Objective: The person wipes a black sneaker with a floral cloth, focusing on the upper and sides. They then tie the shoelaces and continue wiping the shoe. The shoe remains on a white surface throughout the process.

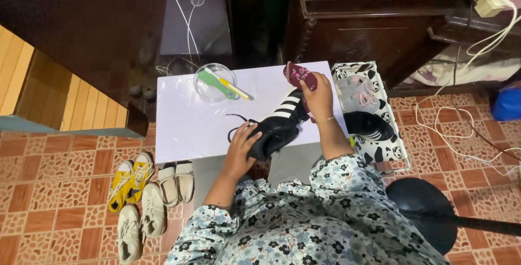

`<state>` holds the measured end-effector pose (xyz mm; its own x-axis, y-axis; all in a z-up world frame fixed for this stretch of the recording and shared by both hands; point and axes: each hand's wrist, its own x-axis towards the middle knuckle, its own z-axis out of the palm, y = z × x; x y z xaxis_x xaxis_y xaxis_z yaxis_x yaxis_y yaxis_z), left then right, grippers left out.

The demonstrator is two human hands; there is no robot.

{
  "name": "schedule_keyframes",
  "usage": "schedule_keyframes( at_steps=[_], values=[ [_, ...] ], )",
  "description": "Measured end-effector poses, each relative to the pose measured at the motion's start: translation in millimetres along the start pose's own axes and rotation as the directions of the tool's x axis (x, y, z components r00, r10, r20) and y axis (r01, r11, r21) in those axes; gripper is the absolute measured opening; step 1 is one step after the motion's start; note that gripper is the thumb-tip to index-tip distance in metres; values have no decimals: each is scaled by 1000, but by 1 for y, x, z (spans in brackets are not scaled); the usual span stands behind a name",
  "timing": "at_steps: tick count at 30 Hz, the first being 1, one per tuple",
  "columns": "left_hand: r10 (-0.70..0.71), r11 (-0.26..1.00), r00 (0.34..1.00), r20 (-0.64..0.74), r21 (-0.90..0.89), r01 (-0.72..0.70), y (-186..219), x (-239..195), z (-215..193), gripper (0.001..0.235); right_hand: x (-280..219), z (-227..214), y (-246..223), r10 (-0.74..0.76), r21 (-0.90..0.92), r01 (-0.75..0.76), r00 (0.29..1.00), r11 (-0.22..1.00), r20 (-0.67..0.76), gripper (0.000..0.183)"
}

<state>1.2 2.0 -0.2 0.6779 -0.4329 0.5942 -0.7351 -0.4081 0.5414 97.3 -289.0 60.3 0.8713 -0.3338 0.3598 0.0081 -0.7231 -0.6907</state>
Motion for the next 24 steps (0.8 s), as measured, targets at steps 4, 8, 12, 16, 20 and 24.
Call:
schedule_keyframes(
  at_steps=[4,8,12,16,20,24],
  values=[
    [-143,984,988,51,-99,148,5,4,-8,70,18,8,37,195,125,-191,981,974,-18,32],
    [-284,932,958,34,-225,284,3,13,-14,72,19,9,56,366,335,-330,929,883,-52,36],
    [-361,884,931,61,-297,362,-7,20,-17,78,20,7,52,232,210,-209,968,955,-92,41],
    [-466,826,878,109,-303,476,2,34,-27,81,-23,21,25,32,117,-25,998,993,-60,42],
    [-562,757,811,161,-295,583,-6,34,-24,84,-46,37,42,135,217,-108,984,970,-113,45],
    [-581,735,791,192,-292,612,-11,33,-24,85,-73,37,36,265,270,-224,956,936,-125,45]
  ],
)
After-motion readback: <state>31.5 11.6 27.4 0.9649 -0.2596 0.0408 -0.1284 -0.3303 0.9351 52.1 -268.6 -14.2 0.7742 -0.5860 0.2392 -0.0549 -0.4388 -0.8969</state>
